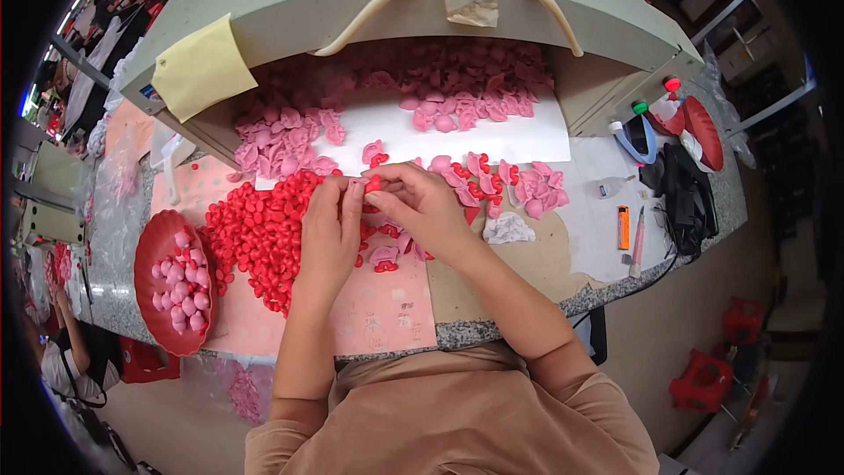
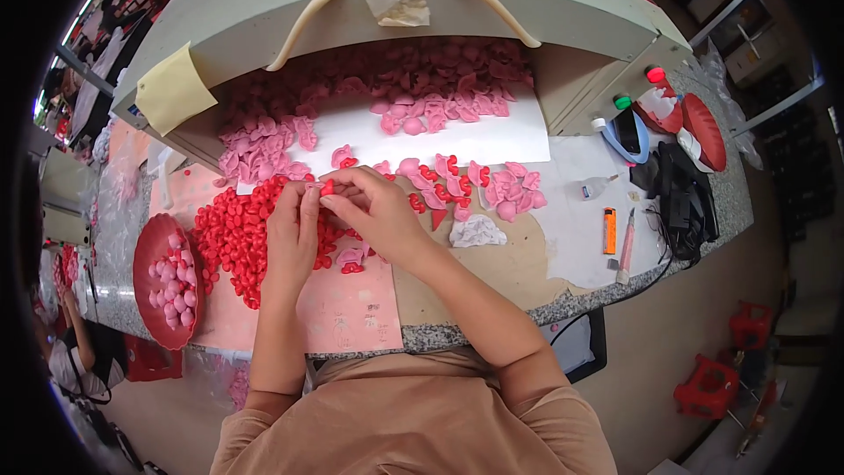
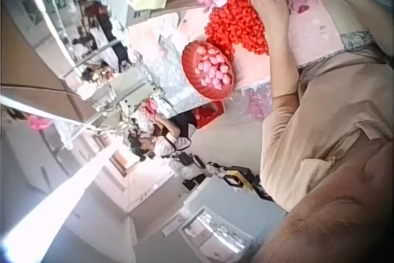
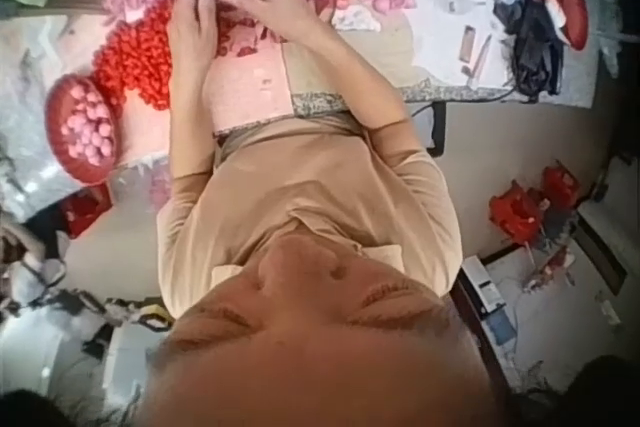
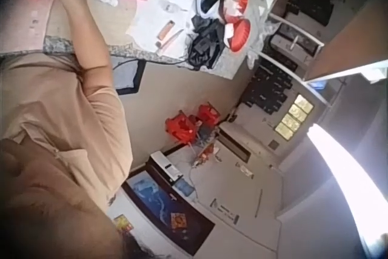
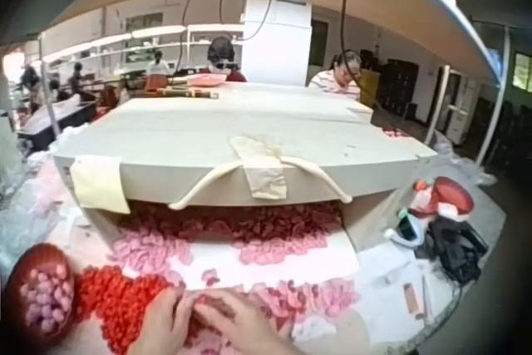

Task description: Sorting and handling small pink plastic toy components at a factory workbench.

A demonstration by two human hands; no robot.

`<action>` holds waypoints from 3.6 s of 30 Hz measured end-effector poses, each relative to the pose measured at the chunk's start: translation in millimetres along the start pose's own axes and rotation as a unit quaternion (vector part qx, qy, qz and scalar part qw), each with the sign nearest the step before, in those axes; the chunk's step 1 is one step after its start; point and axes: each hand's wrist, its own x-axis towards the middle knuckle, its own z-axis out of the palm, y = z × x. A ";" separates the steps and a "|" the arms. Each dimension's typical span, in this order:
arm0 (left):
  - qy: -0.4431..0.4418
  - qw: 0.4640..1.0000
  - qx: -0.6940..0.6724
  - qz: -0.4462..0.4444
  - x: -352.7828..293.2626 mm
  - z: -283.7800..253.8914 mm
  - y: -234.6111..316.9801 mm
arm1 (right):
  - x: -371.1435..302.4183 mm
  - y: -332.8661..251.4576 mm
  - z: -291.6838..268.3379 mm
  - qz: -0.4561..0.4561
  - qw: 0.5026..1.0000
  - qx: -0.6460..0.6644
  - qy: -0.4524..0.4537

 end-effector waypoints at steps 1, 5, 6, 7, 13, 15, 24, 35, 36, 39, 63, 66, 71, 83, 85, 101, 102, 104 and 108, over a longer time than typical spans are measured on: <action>-0.016 0.996 0.087 0.018 0.2 -2.2 -3.6 | 0.3 2.1 -0.4 0.002 1.000 -0.001 0.003; -0.005 0.994 0.094 0.060 1.5 1.0 -5.8 | 2.9 2.0 -7.7 0.060 0.995 0.062 -0.051; -0.004 0.994 0.096 0.058 1.7 2.2 -7.4 | 3.7 1.0 -10.8 0.103 0.987 0.092 -0.082; -0.005 0.994 0.088 0.057 0.7 3.8 -7.3 | 3.6 0.5 -12.8 0.103 0.987 0.094 -0.086; -0.010 0.994 0.101 0.044 -0.2 6.1 -6.7 | 1.4 9.1 -10.4 0.022 0.998 -0.031 -0.048; -0.013 0.993 0.100 0.062 -1.3 5.4 -6.7 | 2.8 6.0 -11.4 0.052 0.996 0.031 -0.068; 0.046 0.985 0.116 0.120 -1.2 8.0 -3.8 | -0.7 14.3 2.3 0.041 0.994 0.091 -0.037; -0.024 0.994 0.068 0.078 -3.0 1.6 8.4 | -3.4 -8.7 -12.3 0.056 0.992 -0.057 -0.095; -0.036 0.994 0.054 0.088 -4.7 0.3 8.7 | -5.8 -14.6 -10.3 0.097 0.988 -0.026 -0.119; -0.048 0.994 0.028 0.091 -7.9 -2.5 10.2 | -9.1 -17.3 -9.5 0.118 0.982 0.014 -0.147; -0.059 0.996 -0.022 0.060 -6.3 1.2 13.8 | -10.9 -24.4 -20.5 0.093 0.989 0.025 -0.115; -0.052 0.998 0.006 0.030 4.6 -8.4 15.4 | -14.8 -50.2 -50.3 0.034 0.993 -0.101 -0.057; -0.056 0.988 0.143 0.034 28.7 -28.8 9.6 | -41.9 -63.9 -114.6 0.040 0.902 -0.428 -0.030; -0.251 0.889 0.280 0.262 75.8 60.9 7.7 | -61.4 -51.8 -104.3 -0.023 0.819 -0.572 -0.023; -0.269 0.873 0.308 0.266 78.9 69.7 7.2 | -62.5 -56.1 -105.3 -0.024 0.822 -0.568 -0.018; -0.160 0.949 0.160 0.219 92.4 62.3 7.9 | -45.0 -66.4 -104.7 -0.135 0.844 -0.516 0.055; -0.229 0.970 0.014 0.085 89.7 56.5 6.4 | -39.8 -67.1 -101.0 -0.138 0.844 -0.515 0.054; -0.289 0.947 -0.131 -0.053 79.2 46.7 6.6 | -29.0 -66.5 -89.3 -0.137 0.906 -0.392 0.081; -0.309 0.858 -0.381 -0.154 49.3 24.6 15.1 | -10.4 -60.5 -67.6 -0.179 0.932 -0.315 -0.013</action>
